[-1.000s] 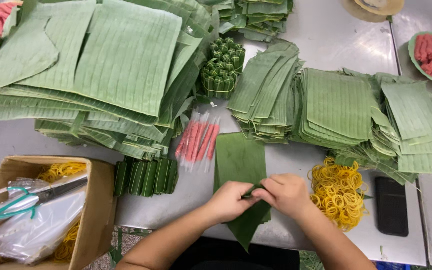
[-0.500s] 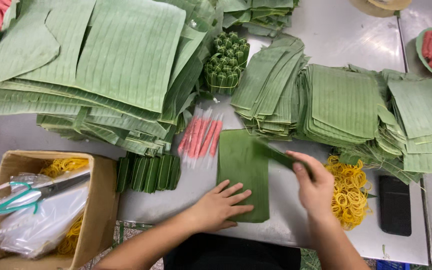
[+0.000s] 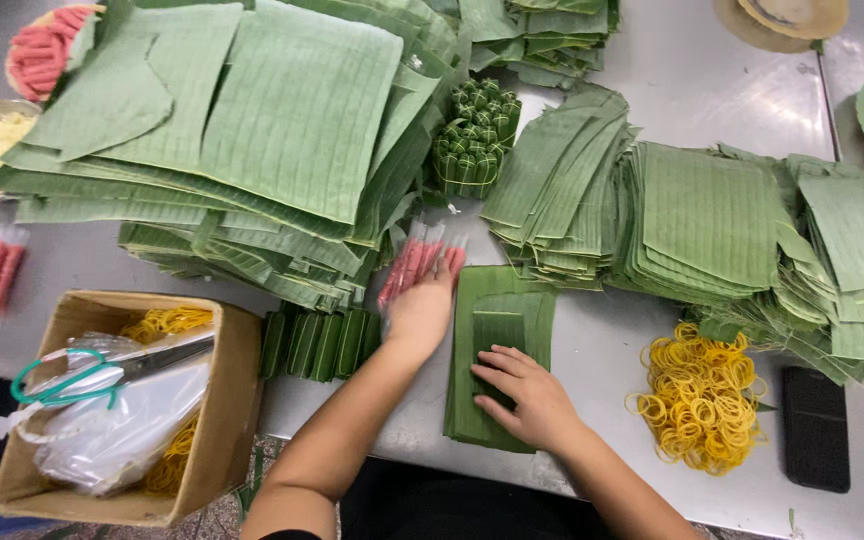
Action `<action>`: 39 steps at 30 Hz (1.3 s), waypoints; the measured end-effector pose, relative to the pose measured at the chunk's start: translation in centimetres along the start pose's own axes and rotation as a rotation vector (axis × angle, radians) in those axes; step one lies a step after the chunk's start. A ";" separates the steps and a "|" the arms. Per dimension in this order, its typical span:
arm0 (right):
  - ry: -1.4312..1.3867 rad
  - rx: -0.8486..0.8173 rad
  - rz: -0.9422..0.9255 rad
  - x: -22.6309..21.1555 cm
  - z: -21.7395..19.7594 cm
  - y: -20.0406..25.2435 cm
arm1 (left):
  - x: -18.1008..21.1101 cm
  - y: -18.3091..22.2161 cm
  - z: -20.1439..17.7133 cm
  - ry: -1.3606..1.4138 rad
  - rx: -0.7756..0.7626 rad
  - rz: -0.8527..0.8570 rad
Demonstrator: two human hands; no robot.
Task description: The person wraps pieces of meat in banana leaves by placing the meat on a leaf, folding the leaf around it, and then securing the package with a rubber band.
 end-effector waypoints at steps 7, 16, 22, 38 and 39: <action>-0.170 -0.053 0.013 1.0 -0.1 0.4 | 1.0 0.9 -3.2 -0.132 0.304 0.034; -0.834 0.055 0.008 4.6 0.0 2.2 | 4.6 8.4 -2.9 1.428 -0.424 0.459; -0.915 0.015 0.122 7.2 2.6 4.2 | 3.9 9.0 2.7 1.660 -0.492 0.159; -0.046 0.192 0.326 6.6 -0.4 4.7 | 3.6 10.8 2.2 0.362 -0.097 0.201; -0.022 0.218 0.344 6.0 -1.0 4.3 | 4.5 11.0 1.2 0.179 0.017 0.238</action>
Point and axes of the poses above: each hand's wrist, its own y-axis away from the middle knuckle, its own z-axis out of the palm, x = y × z, the point moved 7 cm from there along -y, towards the middle knuckle, and after that the axes turned 15 degrees about -x, right-handed, at the moved point
